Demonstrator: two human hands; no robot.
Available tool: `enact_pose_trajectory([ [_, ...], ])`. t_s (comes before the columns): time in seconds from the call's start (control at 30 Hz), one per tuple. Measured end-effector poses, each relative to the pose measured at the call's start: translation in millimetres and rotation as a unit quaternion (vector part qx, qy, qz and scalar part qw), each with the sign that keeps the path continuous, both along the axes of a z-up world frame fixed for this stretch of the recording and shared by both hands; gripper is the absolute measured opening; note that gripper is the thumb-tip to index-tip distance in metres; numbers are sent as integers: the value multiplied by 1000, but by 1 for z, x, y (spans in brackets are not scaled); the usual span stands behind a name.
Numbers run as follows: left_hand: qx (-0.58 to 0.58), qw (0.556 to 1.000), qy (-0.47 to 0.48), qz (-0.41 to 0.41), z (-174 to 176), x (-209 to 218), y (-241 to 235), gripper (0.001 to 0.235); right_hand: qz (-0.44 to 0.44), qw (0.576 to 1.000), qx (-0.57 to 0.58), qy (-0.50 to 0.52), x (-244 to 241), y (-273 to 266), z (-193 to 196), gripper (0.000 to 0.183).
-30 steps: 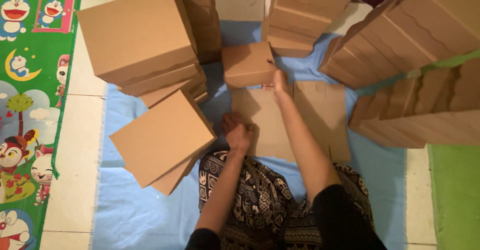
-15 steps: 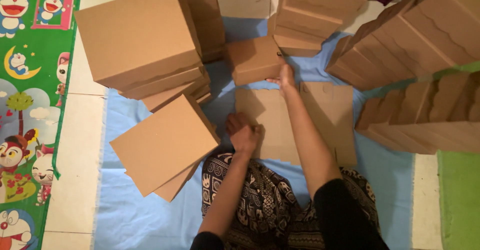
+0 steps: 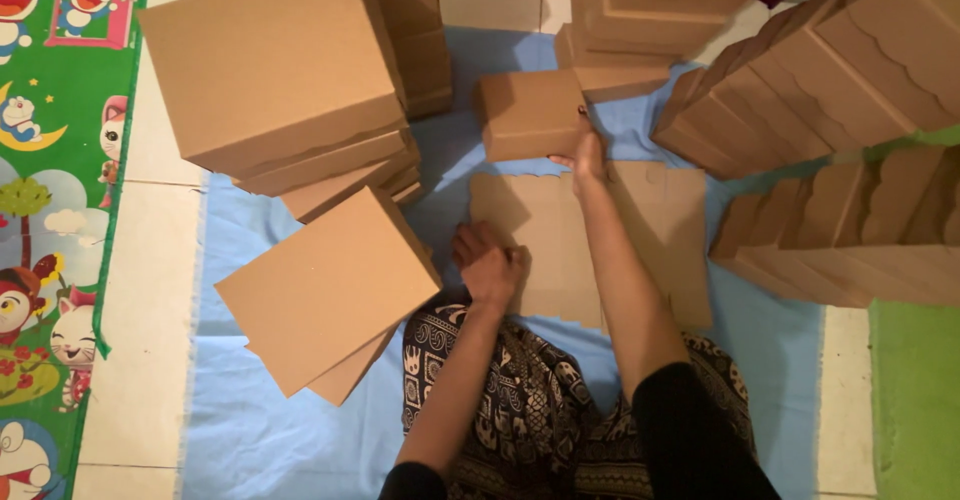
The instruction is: The person sits on the floor and assembles flat cardboard pieces into small boxes by hand. They fold the flaps, interlock the tabs, and then place the finished boxes into a stack.
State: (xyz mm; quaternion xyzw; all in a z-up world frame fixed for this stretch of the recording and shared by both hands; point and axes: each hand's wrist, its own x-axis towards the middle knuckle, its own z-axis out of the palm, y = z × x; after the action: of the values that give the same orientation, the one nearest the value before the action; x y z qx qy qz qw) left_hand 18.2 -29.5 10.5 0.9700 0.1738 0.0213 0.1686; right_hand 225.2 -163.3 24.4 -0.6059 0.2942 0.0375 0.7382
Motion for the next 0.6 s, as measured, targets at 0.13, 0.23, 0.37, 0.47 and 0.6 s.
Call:
enact_pose_trajectory([
  [0.13,-17,1000,0,-10,6,-1,2,70,-27,999,-21,-6,-1,-1,-10,57],
  [0.23,-8,1000,5,-12,7,-2,-1,68,-25,999,-27,-16,-10,14,10,59],
  [0.37,1,1000,7,-16,7,0,0,68,-23,999,12,-31,12,27,-7,69],
  [0.47,-5,1000,17,-14,3,4,-1,69,-15,998,20,-59,12,42,8,82],
  [0.6,17,1000,12,-14,3,4,-2,70,-48,993,68,-82,55,35,-79,69],
])
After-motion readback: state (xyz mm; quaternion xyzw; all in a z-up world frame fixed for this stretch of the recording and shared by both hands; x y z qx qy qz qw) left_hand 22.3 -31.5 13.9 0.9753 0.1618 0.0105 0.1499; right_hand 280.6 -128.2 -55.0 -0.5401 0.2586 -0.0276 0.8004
